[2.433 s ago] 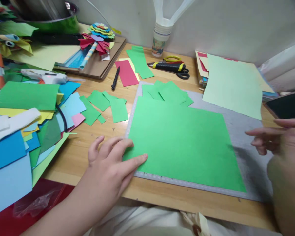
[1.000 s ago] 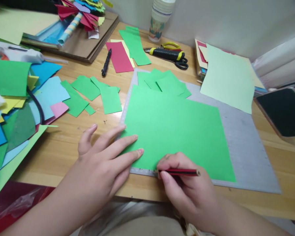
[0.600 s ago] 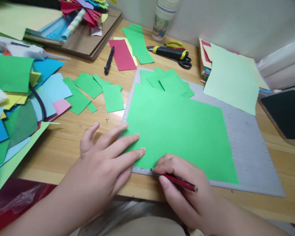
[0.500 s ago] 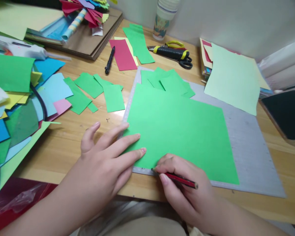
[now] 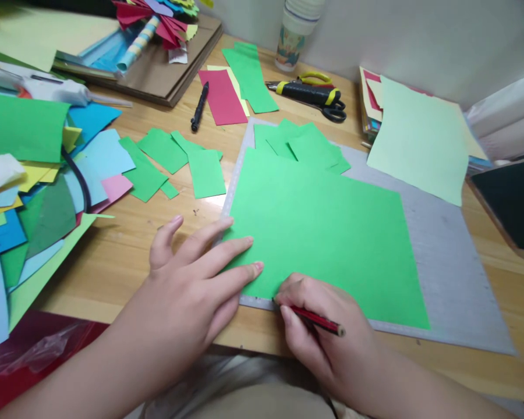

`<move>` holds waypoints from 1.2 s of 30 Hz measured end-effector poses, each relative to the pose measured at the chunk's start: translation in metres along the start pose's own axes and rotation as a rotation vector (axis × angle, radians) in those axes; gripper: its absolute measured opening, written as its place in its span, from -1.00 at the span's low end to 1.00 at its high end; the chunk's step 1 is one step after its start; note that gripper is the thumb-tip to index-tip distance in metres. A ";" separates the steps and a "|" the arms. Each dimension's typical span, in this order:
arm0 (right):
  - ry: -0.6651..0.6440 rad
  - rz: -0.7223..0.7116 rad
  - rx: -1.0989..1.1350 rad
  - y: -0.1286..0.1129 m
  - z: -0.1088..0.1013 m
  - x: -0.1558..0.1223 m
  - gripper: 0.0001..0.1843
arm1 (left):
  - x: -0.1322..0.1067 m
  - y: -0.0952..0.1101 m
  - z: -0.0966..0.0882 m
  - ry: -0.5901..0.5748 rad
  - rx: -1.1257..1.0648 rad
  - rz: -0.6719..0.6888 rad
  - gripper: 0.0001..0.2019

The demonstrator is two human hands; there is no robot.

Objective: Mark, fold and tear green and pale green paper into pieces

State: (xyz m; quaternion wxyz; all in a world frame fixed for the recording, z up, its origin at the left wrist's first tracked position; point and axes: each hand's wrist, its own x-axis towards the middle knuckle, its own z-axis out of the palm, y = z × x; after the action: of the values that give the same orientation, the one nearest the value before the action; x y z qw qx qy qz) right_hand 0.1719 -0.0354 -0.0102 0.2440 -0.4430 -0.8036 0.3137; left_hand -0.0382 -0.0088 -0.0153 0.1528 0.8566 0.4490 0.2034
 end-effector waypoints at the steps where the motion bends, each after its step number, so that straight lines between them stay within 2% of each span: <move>1: -0.006 -0.001 0.007 0.000 0.000 0.000 -0.86 | 0.000 0.000 0.000 0.001 0.001 0.002 -0.80; 4: -0.009 0.018 0.055 0.002 -0.001 -0.002 -0.87 | 0.000 0.000 -0.001 -0.012 0.012 0.003 -0.78; 8: 0.049 0.053 0.131 0.004 0.000 -0.004 -0.86 | 0.000 0.000 0.001 0.005 0.008 0.008 -0.80; 14: 0.016 0.022 0.076 0.004 0.001 -0.004 -0.83 | 0.001 -0.002 0.002 0.007 0.015 0.012 -0.79; 17: 0.051 0.054 0.182 0.000 -0.002 -0.004 -0.84 | -0.001 0.002 0.003 0.026 0.027 0.006 -0.79; 19: 0.142 0.139 0.332 -0.002 -0.006 -0.004 -0.86 | -0.005 0.006 0.005 0.041 0.058 -0.013 -0.78; 22: 0.207 0.406 0.607 -0.006 -0.014 0.001 -0.84 | -0.012 0.013 0.008 0.074 0.113 -0.034 -0.74; 24: 0.179 0.561 0.816 -0.006 -0.020 0.011 -0.82 | -0.016 0.016 0.011 0.093 0.146 -0.008 -0.70; 26: 0.168 0.620 0.985 -0.006 -0.025 0.027 -0.81 | -0.019 0.016 0.014 0.098 0.172 0.019 -0.66; 33: 0.073 0.581 1.171 -0.001 -0.024 0.096 -0.90 | -0.019 0.012 0.018 0.128 0.187 0.054 -0.65; 36: 0.020 0.531 1.121 0.003 -0.016 0.114 -0.91 | -0.018 0.012 0.017 0.131 0.189 0.051 -0.67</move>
State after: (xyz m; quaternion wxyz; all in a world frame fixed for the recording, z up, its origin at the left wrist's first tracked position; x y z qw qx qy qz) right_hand 0.1285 0.0687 0.0120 0.3606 -0.4353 -0.3765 0.7340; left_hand -0.0309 -0.0323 -0.0281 0.0366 0.8631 0.4534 0.2195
